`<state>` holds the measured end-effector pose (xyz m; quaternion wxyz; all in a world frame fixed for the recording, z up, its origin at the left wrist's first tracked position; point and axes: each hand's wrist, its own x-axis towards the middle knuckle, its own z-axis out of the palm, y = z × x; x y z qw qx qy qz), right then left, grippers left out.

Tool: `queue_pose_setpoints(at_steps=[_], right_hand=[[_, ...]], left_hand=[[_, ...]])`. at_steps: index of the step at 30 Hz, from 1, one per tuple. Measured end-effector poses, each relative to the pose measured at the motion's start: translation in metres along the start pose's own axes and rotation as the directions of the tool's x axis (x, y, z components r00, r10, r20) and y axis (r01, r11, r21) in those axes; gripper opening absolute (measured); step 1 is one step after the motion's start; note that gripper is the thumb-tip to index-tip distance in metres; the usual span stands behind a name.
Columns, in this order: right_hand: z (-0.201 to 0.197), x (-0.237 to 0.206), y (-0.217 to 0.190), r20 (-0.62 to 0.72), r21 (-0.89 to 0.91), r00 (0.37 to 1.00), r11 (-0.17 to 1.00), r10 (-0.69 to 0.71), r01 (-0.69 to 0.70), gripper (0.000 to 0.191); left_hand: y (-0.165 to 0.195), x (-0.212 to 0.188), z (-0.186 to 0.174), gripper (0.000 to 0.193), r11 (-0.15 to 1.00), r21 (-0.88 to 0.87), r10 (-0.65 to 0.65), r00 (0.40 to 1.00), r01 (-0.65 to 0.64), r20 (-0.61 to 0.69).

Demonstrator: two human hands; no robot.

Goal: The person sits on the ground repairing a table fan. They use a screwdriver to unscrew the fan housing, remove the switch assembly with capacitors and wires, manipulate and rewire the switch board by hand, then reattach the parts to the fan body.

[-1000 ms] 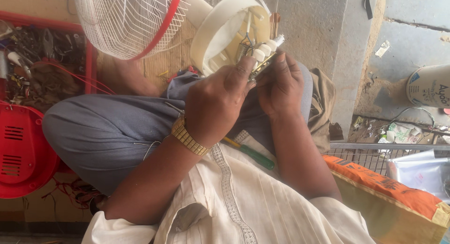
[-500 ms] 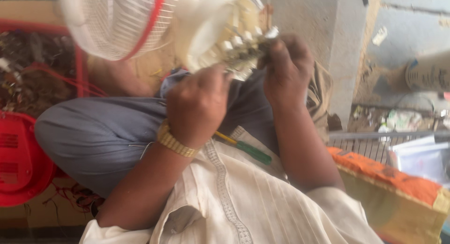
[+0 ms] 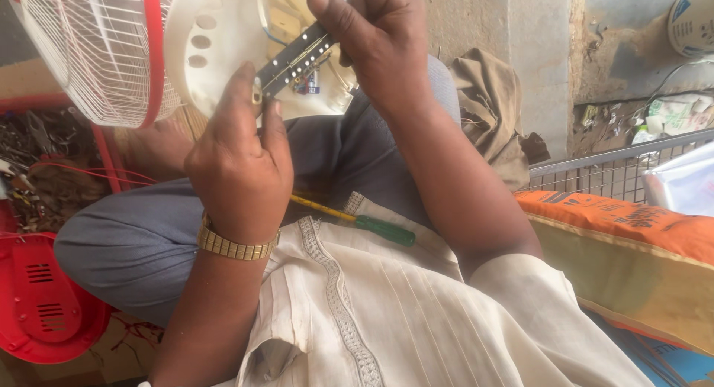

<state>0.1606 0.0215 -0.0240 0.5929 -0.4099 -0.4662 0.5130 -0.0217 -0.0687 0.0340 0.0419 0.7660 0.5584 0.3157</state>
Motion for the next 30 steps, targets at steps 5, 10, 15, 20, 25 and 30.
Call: queue_pose_setpoints(at_steps=[5,10,15,20,25,30], right_hand=[[-0.003,-0.003,0.005,0.02,0.078,0.998,0.995,0.055,-0.057,0.034],[-0.006,-0.01,0.007,0.034,0.142,0.996,0.986,0.085,-0.089,0.028],[-0.011,-0.021,0.009,0.092,0.051,0.991,0.993,0.098,-0.103,0.023],[-0.01,-0.032,0.008,0.19,0.069,0.981,0.997,0.03,-0.044,0.021],[-0.009,-0.037,0.0,0.121,0.277,0.97,0.931,0.213,-0.239,0.021],[-0.024,-0.05,-0.01,0.103,0.19,0.959,0.941,0.264,-0.28,0.016]], left_hand=[[-0.002,0.001,0.001,0.028,1.0,0.026,-0.002,1.0,0.002,-0.012],[-0.001,0.003,0.004,0.029,0.999,0.027,-0.021,1.0,0.022,-0.013],[0.003,0.003,0.004,0.025,1.0,-0.014,-0.016,1.0,0.016,-0.026],[0.006,-0.001,0.001,0.025,0.995,-0.094,-0.037,0.999,0.036,-0.009],[0.004,-0.011,0.002,0.021,0.996,-0.026,0.083,0.996,-0.084,-0.018],[-0.003,-0.023,0.005,0.027,0.983,-0.028,0.181,0.982,-0.183,-0.059]])
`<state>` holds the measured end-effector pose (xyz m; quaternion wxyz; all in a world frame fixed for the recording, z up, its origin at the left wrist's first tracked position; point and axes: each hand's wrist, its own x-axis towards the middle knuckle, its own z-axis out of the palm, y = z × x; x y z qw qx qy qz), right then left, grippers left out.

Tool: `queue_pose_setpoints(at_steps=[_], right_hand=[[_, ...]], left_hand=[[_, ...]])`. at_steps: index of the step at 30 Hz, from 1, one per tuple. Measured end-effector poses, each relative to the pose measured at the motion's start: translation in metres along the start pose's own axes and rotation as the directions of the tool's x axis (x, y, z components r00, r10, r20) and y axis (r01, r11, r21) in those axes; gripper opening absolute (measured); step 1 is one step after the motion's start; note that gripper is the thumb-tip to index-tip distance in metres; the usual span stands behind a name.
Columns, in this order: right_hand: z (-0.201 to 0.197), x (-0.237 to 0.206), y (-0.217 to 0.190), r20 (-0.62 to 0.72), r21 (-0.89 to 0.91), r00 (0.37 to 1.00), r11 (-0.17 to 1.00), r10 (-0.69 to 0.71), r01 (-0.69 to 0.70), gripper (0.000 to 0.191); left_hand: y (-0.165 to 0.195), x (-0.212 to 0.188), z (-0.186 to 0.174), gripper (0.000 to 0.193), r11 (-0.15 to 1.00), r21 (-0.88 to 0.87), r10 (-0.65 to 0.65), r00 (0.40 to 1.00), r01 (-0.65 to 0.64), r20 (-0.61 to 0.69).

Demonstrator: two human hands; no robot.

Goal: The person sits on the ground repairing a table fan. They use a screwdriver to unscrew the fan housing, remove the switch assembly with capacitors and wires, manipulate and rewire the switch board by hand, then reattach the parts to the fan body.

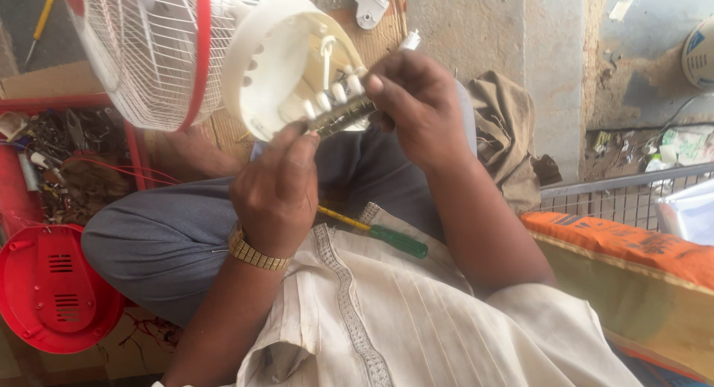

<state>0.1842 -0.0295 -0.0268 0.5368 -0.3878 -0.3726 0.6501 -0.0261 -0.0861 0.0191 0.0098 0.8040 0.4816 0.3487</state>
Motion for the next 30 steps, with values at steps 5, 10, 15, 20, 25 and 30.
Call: queue_pose_setpoints(at_steps=[5,10,15,20,25,30], right_hand=[[-0.022,-0.002,0.01,0.105,0.193,0.994,0.981,-0.039,0.018,0.012],[-0.038,0.002,0.023,0.137,0.261,0.988,0.965,-0.064,0.026,0.015],[-0.042,0.004,0.017,0.278,0.077,0.953,0.992,-0.121,0.104,0.016],[-0.038,0.004,0.008,0.267,0.133,0.963,0.991,-0.042,0.006,0.015],[-0.032,0.0,0.007,0.24,0.111,0.968,0.993,-0.067,0.042,0.012],[-0.032,-0.009,0.005,0.208,0.074,0.976,0.996,-0.071,0.056,0.014]], left_hand=[[0.009,-0.019,-0.003,0.044,0.877,-0.326,-0.334,0.935,0.353,0.115],[0.017,-0.027,0.011,0.037,0.33,-0.755,-0.454,0.796,0.567,0.399],[0.018,-0.019,0.023,0.028,0.41,-0.661,-0.495,0.762,0.629,0.418],[0.014,-0.017,0.02,0.027,0.641,-0.618,-0.435,0.879,0.456,0.197],[0.012,-0.018,0.02,0.027,0.45,-0.671,-0.496,0.789,0.59,0.362],[0.01,-0.021,0.023,0.027,0.448,-0.674,-0.495,0.791,0.588,0.36]])
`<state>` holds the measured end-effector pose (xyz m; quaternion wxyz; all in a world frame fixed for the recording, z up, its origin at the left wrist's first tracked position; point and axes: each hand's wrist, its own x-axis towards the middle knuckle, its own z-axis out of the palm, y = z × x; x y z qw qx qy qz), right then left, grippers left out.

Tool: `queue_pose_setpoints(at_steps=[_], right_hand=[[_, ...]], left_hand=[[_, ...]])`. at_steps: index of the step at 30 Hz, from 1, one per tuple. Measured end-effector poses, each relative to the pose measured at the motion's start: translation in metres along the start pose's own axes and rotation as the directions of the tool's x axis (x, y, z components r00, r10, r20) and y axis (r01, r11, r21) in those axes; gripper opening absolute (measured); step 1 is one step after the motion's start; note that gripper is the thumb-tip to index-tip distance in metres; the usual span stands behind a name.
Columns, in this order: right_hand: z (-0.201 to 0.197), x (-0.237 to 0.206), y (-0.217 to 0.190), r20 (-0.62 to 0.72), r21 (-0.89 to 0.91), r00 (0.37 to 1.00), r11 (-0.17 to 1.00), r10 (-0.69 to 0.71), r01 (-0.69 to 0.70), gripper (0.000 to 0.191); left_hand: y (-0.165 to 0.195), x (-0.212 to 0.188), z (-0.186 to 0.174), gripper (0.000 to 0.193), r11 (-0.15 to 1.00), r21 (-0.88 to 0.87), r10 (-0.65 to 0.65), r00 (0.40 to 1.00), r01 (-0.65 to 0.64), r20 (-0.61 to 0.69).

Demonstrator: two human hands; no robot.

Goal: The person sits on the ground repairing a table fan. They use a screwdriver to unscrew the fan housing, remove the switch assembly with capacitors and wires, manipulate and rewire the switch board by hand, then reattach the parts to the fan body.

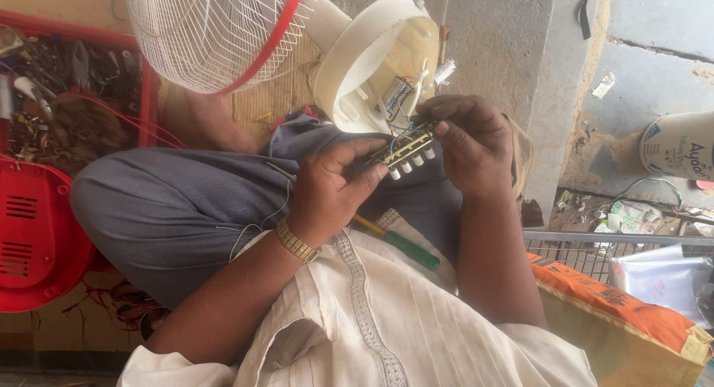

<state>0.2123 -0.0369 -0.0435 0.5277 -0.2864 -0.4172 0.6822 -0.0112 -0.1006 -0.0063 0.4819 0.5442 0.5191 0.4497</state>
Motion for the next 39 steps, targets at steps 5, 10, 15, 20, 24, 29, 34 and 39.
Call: queue_pose_setpoints(at_steps=[5,10,15,20,24,29,34,39], right_hand=[[0.001,-0.009,0.001,-0.041,-0.015,0.999,1.0,0.002,-0.002,0.015],[0.0,-0.017,0.004,-0.08,0.001,0.997,1.0,0.006,-0.006,0.013],[0.0,-0.023,0.005,-0.118,0.022,0.992,0.999,0.037,-0.034,0.014],[0.001,-0.027,0.005,-0.111,0.044,0.994,0.999,0.023,-0.018,0.015],[0.003,-0.035,0.005,-0.131,0.016,0.991,1.0,0.013,-0.011,0.017],[0.001,-0.039,0.006,-0.152,-0.055,0.988,0.998,0.01,-0.019,0.017],[-0.003,-0.04,0.01,-0.174,-0.045,0.984,0.998,0.033,-0.041,0.018],[-0.005,-0.039,0.014,-0.175,-0.04,0.984,0.999,0.013,-0.021,0.019]], left_hand=[[-0.005,-0.002,0.003,0.028,0.998,0.029,0.06,0.998,-0.06,-0.009],[-0.012,-0.003,0.004,0.028,0.999,-0.04,0.03,0.999,-0.029,0.023],[-0.015,-0.004,0.006,0.027,0.991,-0.107,-0.076,0.994,0.084,0.072],[-0.015,-0.005,0.006,0.029,0.996,-0.088,-0.006,0.996,0.014,0.094],[-0.017,-0.006,0.008,0.031,0.998,-0.049,0.03,0.993,-0.025,0.115],[-0.024,-0.005,0.011,0.031,0.98,-0.133,-0.124,0.973,0.151,0.195],[-0.027,-0.005,0.011,0.03,0.982,-0.127,-0.114,0.973,0.141,0.199],[-0.027,-0.004,0.01,0.031,0.987,-0.094,-0.11,0.98,0.127,0.168]])
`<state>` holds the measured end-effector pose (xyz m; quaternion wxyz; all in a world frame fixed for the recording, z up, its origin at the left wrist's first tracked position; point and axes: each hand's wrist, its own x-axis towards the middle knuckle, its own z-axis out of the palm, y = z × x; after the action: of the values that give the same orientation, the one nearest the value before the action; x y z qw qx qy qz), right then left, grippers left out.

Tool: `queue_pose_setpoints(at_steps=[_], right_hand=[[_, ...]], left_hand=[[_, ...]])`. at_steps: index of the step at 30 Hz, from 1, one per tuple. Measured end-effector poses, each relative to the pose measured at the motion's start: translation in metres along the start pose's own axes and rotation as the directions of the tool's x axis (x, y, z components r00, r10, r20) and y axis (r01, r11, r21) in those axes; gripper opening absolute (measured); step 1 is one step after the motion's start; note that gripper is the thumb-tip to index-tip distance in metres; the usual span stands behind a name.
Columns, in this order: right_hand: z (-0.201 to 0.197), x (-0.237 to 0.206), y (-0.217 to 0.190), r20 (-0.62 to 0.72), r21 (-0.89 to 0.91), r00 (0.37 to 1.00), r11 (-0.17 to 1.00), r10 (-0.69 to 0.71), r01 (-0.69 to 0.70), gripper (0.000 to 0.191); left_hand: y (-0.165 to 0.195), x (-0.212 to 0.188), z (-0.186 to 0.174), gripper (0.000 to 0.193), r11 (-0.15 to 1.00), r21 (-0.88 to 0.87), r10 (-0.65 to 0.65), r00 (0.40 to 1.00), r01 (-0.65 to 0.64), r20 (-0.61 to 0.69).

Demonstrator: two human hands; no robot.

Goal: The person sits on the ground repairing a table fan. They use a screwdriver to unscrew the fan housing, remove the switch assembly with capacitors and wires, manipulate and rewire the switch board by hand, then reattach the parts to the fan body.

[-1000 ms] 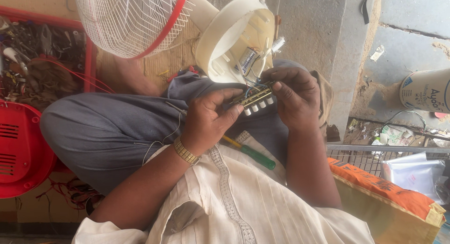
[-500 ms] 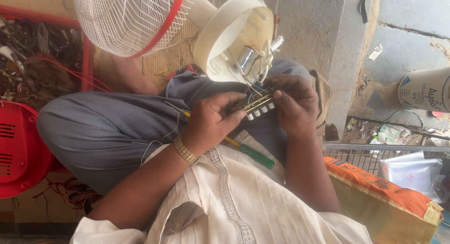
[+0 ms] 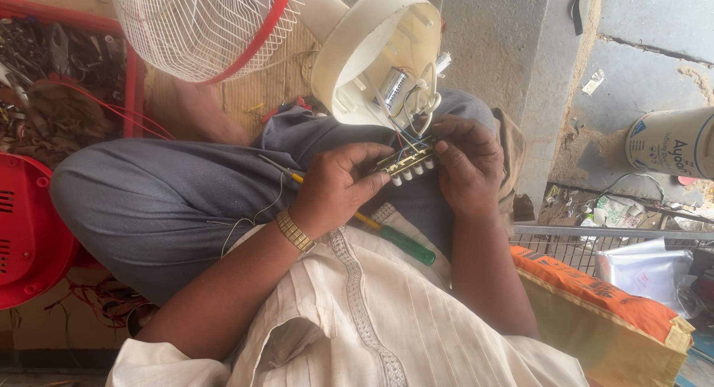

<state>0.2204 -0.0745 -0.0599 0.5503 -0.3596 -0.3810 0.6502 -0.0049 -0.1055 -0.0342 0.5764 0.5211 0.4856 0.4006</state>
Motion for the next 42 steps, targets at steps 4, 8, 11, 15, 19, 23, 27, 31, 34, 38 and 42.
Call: queue_pose_setpoints(at_steps=[4,8,11,15,19,23,27,31,34,38,42], right_hand=[[-0.002,0.001,0.001,0.035,-0.015,0.999,1.0,-0.001,0.001,0.019],[-0.003,0.001,0.003,-0.007,-0.003,1.0,1.0,0.007,-0.007,0.018],[-0.003,0.001,0.004,-0.003,-0.005,1.0,1.0,-0.001,0.001,0.017],[0.001,0.003,0.003,0.021,-0.006,1.0,1.0,-0.018,0.018,0.015],[0.003,0.004,0.002,-0.003,-0.03,1.0,0.999,-0.011,0.011,0.013],[0.003,0.004,0.001,-0.006,-0.058,1.0,0.998,-0.015,0.015,0.012],[0.002,0.004,0.001,-0.005,-0.063,1.0,0.998,-0.012,0.012,0.012],[0.003,0.005,0.0,-0.013,-0.082,1.0,0.996,-0.015,0.014,0.013],[0.002,0.005,-0.001,-0.014,-0.085,1.0,0.996,-0.013,0.011,0.013],[0.001,0.005,-0.001,-0.013,-0.069,1.0,0.998,-0.001,0.0,0.012],[0.0,0.004,0.001,-0.026,-0.043,1.0,0.999,0.007,-0.008,0.013]], left_hand=[[0.0,0.002,-0.001,0.031,0.997,0.072,0.003,1.0,-0.002,-0.003],[-0.001,0.002,-0.002,0.03,0.997,0.07,-0.035,0.999,0.035,0.0],[-0.004,0.002,-0.002,0.029,0.999,0.043,-0.012,1.0,0.011,0.006],[-0.009,0.003,-0.001,0.029,0.995,-0.088,-0.041,0.998,0.045,0.046],[-0.012,0.003,-0.003,0.028,0.991,-0.121,-0.04,0.996,0.049,0.077],[-0.012,0.004,-0.003,0.028,0.985,-0.156,-0.062,0.994,0.076,0.09],[-0.011,0.005,-0.002,0.028,0.985,-0.151,-0.076,0.993,0.089,0.092],[-0.01,0.005,-0.002,0.027,0.98,-0.164,-0.096,0.99,0.112,0.1],[-0.009,0.005,-0.003,0.027,0.978,-0.181,-0.085,0.99,0.105,0.114],[-0.009,0.004,-0.003,0.025,0.974,-0.192,-0.098,0.987,0.122,0.13],[-0.01,0.004,-0.001,0.026,0.975,-0.194,-0.083,0.99,0.104,0.114]])
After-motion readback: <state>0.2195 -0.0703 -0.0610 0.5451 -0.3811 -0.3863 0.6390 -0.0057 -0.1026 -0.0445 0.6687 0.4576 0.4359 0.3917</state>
